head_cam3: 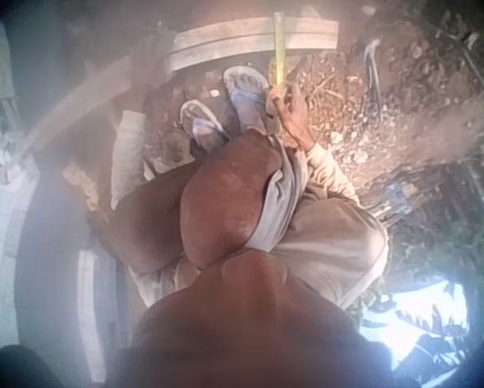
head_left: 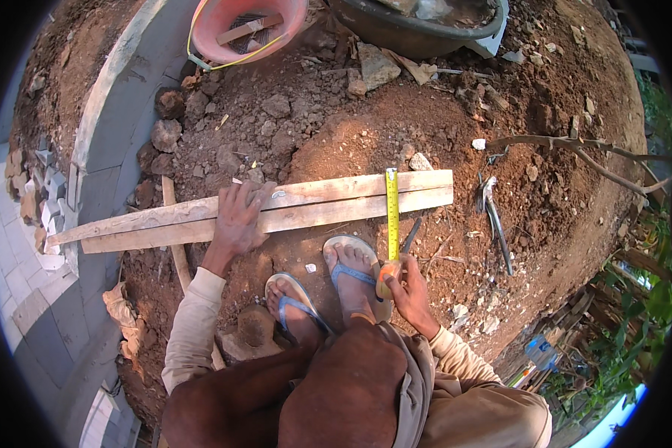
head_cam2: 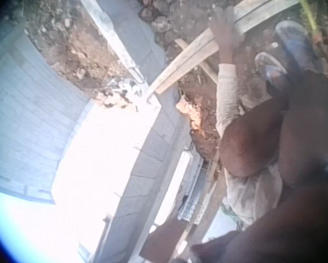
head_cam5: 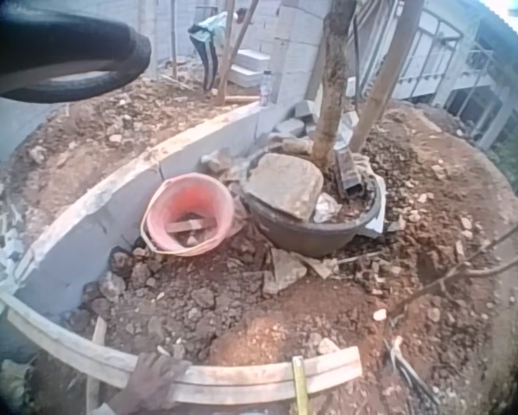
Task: The person aligns two wooden planks on the ground, measures them with a tape measure, and hammers nails to join them. The person repeatedly adjusts the planks and hammers additional nails to secure the assembly.
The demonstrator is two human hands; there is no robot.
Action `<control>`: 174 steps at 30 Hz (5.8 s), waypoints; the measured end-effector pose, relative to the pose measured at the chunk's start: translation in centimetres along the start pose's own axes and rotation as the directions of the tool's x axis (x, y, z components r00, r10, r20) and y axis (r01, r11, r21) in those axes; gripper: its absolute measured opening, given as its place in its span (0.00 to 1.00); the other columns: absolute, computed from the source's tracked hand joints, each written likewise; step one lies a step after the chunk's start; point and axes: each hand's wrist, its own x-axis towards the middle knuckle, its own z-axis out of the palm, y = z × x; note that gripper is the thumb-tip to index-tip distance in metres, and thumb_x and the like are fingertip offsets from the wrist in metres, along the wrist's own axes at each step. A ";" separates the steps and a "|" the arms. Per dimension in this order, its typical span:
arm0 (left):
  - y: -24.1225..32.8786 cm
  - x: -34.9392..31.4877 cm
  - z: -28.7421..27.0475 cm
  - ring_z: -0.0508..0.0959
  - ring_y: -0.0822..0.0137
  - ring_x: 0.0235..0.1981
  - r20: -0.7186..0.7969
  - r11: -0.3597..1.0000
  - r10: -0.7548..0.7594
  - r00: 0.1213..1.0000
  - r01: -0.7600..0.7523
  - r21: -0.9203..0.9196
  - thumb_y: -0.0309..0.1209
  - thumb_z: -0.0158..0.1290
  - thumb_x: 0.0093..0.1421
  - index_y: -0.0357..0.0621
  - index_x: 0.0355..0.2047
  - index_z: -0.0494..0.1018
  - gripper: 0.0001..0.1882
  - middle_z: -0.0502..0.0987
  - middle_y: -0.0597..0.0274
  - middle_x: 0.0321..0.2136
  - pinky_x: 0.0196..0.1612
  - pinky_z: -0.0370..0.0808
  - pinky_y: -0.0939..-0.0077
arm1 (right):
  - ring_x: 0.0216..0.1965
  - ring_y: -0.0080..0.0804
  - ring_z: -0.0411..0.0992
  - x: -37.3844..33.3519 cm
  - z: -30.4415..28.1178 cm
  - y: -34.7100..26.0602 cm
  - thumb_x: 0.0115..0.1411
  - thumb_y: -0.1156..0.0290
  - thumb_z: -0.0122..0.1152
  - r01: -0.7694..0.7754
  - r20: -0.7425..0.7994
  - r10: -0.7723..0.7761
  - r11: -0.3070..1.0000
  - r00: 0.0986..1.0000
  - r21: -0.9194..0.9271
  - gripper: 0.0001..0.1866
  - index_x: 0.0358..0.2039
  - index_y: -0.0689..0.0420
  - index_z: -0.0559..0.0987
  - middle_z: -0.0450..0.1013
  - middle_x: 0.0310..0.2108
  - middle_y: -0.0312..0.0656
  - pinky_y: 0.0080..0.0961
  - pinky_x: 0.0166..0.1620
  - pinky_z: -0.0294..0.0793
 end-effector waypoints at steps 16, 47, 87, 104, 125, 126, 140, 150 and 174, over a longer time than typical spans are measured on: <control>-0.1 -0.1 0.0 0.71 0.49 0.53 0.006 1.000 -0.006 1.000 0.006 0.019 0.36 0.73 0.32 0.53 0.71 0.68 0.58 0.73 0.55 0.53 0.57 0.66 0.52 | 0.43 0.45 0.81 0.0 0.3 1.0 0.65 0.65 0.64 -0.015 -0.009 0.015 1.000 1.000 -0.001 0.27 0.60 0.63 0.70 0.80 0.45 0.54 0.40 0.48 0.80; -0.2 -0.3 0.2 0.70 0.45 0.56 0.070 0.999 -0.031 0.997 0.029 0.029 0.39 0.72 0.31 0.53 0.72 0.67 0.60 0.71 0.51 0.55 0.61 0.65 0.51 | 0.51 0.38 0.79 -0.3 0.2 1.5 0.69 0.70 0.62 -0.058 -0.014 0.066 0.945 0.998 0.321 0.26 0.64 0.61 0.67 0.77 0.53 0.48 0.36 0.55 0.79; 1.2 -1.5 1.5 0.56 0.48 0.78 0.043 0.941 -0.166 0.985 0.146 0.306 0.46 0.74 0.49 0.59 0.80 0.48 0.63 0.63 0.56 0.73 0.76 0.45 0.24 | 0.45 0.41 0.77 13.2 4.1 -0.8 0.70 0.42 0.65 -0.237 0.053 0.338 0.529 0.939 0.815 0.36 0.63 0.60 0.73 0.76 0.51 0.44 0.34 0.48 0.81; -4.4 -14.6 8.0 0.64 0.51 0.70 0.075 -0.088 -0.993 -0.088 0.159 -0.983 0.50 0.62 0.65 0.44 0.72 0.60 0.42 0.65 0.50 0.68 0.72 0.61 0.45 | 0.65 0.45 0.72 10.9 2.2 7.2 0.66 0.72 0.69 -0.153 0.197 -0.073 0.397 0.978 0.905 0.31 0.69 0.53 0.70 0.73 0.64 0.44 0.63 0.65 0.73; -8.4 -17.2 12.9 0.77 0.45 0.55 0.250 -0.350 -0.935 0.252 -0.763 -0.543 0.45 0.53 0.64 0.42 0.56 0.72 0.26 0.78 0.51 0.53 0.65 0.70 0.43 | 0.73 0.49 0.63 8.3 0.5 1.9 0.52 0.72 0.69 -0.171 0.230 -0.197 0.277 0.953 0.945 0.47 0.73 0.57 0.64 0.69 0.69 0.49 0.61 0.75 0.60; -7.8 -17.2 12.5 0.77 0.50 0.50 0.212 -0.306 -0.951 0.225 -0.774 -0.554 0.47 0.52 0.63 0.41 0.53 0.72 0.25 0.77 0.52 0.46 0.63 0.72 0.43 | 0.73 0.49 0.63 8.2 0.5 1.7 0.52 0.72 0.69 -0.162 0.210 -0.184 0.245 0.960 0.956 0.48 0.74 0.58 0.63 0.68 0.69 0.51 0.59 0.75 0.60; -8.5 -19.8 8.4 0.73 0.62 0.37 0.041 -0.220 -0.971 0.234 -0.818 -0.531 0.75 0.50 0.64 0.30 0.58 0.63 0.52 0.70 0.52 0.42 0.45 0.77 0.63 | 0.70 0.47 0.68 7.0 1.4 0.9 0.55 0.66 0.72 -0.217 0.244 -0.094 0.227 0.965 0.949 0.47 0.74 0.60 0.64 0.71 0.67 0.47 0.56 0.75 0.61; -10.4 -21.7 11.7 0.78 0.55 0.40 0.082 -0.013 -0.995 -0.057 -0.742 -0.671 0.71 0.44 0.69 0.43 0.48 0.75 0.39 0.76 0.51 0.36 0.59 0.80 0.48 | 0.73 0.50 0.63 5.9 0.0 -0.1 0.55 0.76 0.66 -0.256 0.308 -0.173 0.269 0.935 0.928 0.49 0.77 0.60 0.57 0.63 0.71 0.50 0.62 0.75 0.62; -7.9 -18.8 5.8 0.77 0.54 0.48 -0.150 -0.180 -0.932 0.331 -0.777 -0.603 0.62 0.48 0.72 0.41 0.62 0.69 0.36 0.77 0.53 0.52 0.53 0.80 0.50 | 0.55 0.48 0.78 5.7 -2.6 5.7 0.66 0.56 0.63 -0.072 0.072 0.118 -0.001 0.990 0.997 0.24 0.58 0.54 0.78 0.79 0.55 0.47 0.49 0.48 0.83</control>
